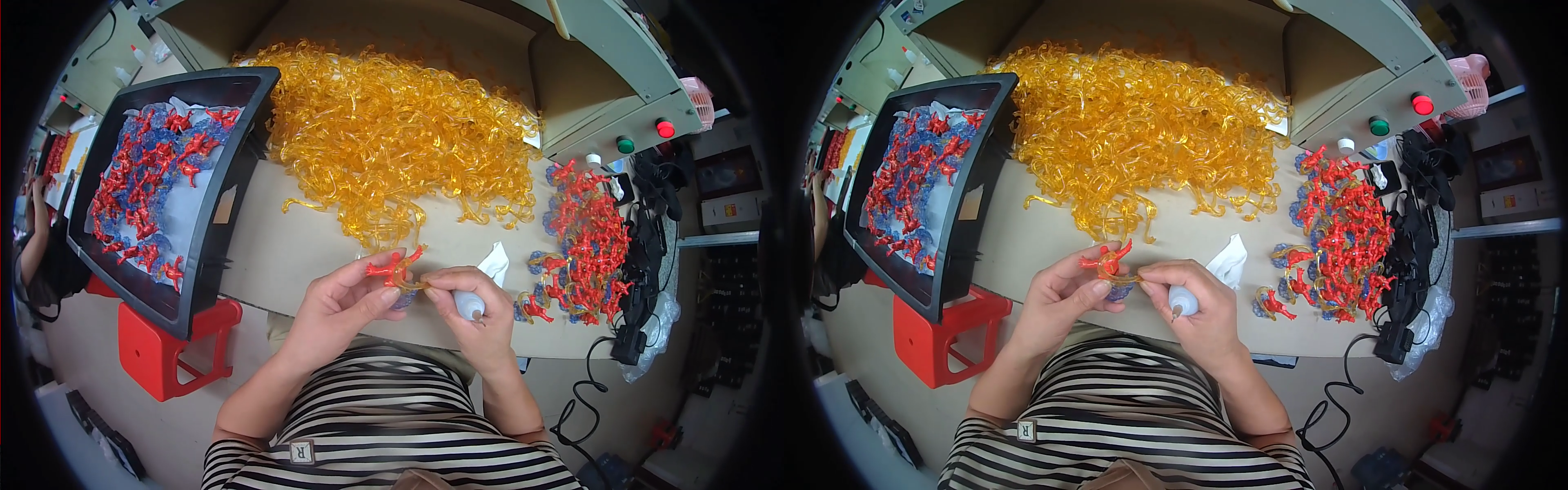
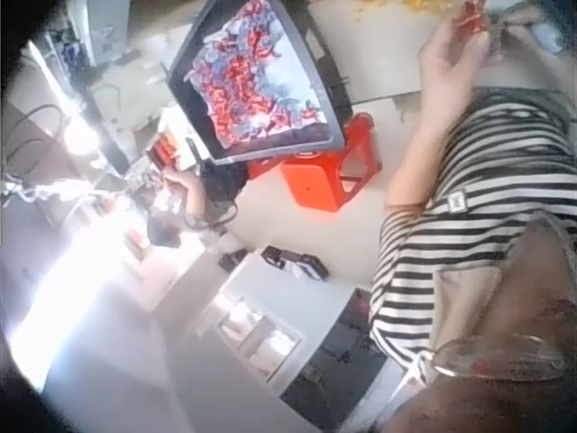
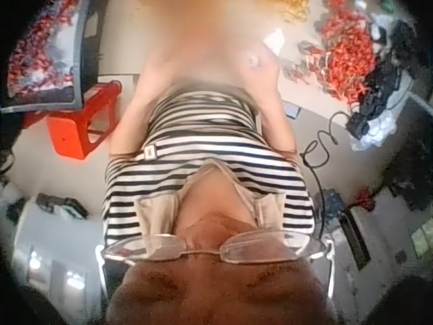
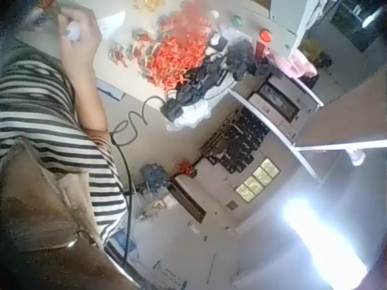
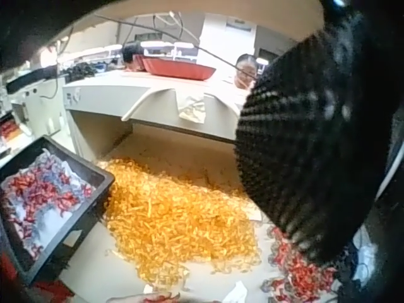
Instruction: The person assembles figurines by applying glue from a bottle onto the figures and attaching plastic pieces by hand.
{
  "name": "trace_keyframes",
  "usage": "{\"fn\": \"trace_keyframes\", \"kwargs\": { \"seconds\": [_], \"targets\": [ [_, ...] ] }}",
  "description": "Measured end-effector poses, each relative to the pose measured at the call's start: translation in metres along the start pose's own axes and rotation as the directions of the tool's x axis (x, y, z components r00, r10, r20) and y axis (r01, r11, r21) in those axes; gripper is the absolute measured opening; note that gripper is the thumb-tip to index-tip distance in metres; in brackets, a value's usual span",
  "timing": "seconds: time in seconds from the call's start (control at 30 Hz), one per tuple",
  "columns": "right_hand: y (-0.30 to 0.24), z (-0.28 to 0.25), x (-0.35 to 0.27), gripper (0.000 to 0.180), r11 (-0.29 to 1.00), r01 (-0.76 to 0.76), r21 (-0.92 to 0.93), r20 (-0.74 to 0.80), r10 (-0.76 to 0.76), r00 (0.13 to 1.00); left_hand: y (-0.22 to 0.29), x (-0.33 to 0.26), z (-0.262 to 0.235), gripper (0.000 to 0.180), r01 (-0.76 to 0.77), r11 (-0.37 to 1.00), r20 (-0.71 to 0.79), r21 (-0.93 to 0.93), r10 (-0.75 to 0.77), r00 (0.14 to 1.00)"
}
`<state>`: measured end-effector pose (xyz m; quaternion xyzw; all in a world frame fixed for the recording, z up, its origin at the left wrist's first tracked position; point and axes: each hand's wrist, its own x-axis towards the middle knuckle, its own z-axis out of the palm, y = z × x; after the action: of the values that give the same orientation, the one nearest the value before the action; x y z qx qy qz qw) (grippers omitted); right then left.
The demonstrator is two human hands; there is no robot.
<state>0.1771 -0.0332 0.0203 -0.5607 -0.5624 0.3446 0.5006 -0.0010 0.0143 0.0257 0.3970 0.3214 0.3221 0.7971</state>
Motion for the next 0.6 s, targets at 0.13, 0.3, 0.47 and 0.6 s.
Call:
{"fn": "trace_keyframes", "kwargs": {
  "seconds": [0.13,0.3,0.47,0.6],
  "targets": [
    [-0.0008,-0.0016,0.0013,0.015,0.998,0.049,-0.042,0.03,-0.048,0.998,0.0021,0.0002,0.0002,0.042,-0.002,1.0,-0.001,-0.006,0.002,1.0],
    [-0.0026,-0.0016,0.0018,0.016,0.997,0.04,-0.069,0.046,-0.037,0.998,0.0018,0.0008,-0.0005,0.04,0.002,1.0,-0.007,0.002,-0.002,1.0],
    [-0.005,0.0019,-0.0006,0.016,0.997,-0.032,-0.071,0.029,0.034,0.999,-0.0012,0.0021,0.0011,0.036,-0.043,0.999,-0.03,0.014,0.043,0.999],
    [-0.0015,0.0018,-0.0009,0.015,0.996,-0.04,-0.083,0.024,0.042,0.999,-0.0041,0.0052,-0.0018,0.035,-0.038,0.999,-0.031,-0.004,0.038,0.999]
  ]
}}
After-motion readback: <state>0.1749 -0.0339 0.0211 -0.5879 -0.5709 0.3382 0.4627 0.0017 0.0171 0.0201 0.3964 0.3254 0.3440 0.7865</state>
